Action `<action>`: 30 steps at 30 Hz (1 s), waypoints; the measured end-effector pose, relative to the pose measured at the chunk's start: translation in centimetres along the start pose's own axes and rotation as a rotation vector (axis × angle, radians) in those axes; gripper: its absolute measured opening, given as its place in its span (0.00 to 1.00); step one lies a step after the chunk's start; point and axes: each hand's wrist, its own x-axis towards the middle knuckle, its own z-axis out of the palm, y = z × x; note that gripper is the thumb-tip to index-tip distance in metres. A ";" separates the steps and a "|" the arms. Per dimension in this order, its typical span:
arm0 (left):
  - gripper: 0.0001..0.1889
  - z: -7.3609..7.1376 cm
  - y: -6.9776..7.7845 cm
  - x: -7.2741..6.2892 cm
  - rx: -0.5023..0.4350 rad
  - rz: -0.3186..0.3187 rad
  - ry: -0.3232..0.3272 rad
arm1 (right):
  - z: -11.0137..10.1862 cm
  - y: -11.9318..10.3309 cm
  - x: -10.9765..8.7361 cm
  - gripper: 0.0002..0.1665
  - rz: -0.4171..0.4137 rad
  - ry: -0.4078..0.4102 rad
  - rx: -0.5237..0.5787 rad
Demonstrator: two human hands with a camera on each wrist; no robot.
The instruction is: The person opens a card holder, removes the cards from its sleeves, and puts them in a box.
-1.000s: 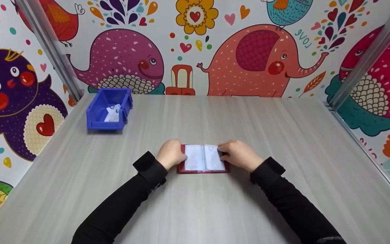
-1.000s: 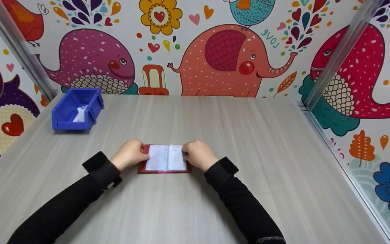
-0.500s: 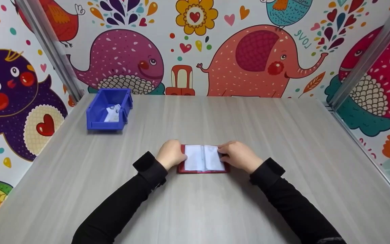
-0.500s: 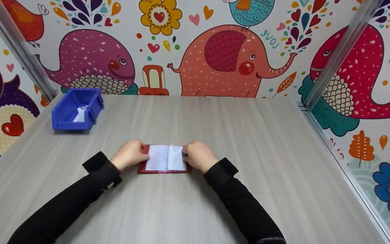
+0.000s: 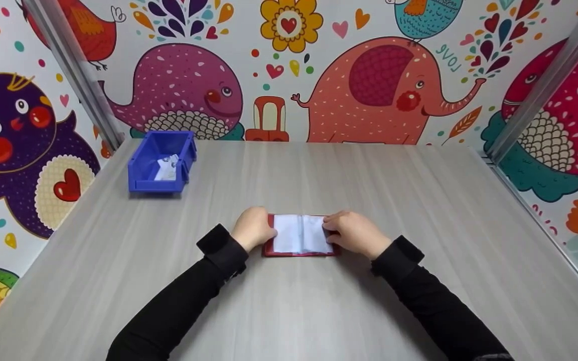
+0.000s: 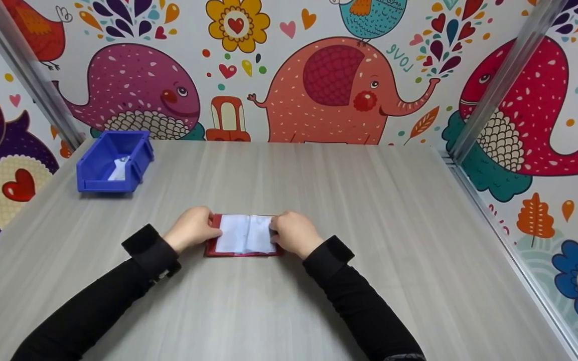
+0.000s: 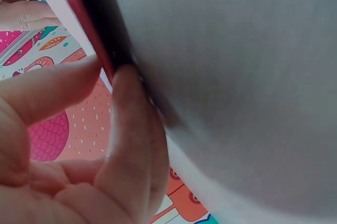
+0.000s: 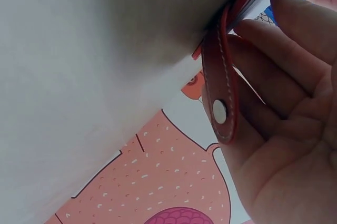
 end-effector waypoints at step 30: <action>0.13 -0.2 0.2 -0.1 -0.011 -0.020 -0.014 | 0.4 -0.9 0.2 0.17 -0.003 -0.016 0.075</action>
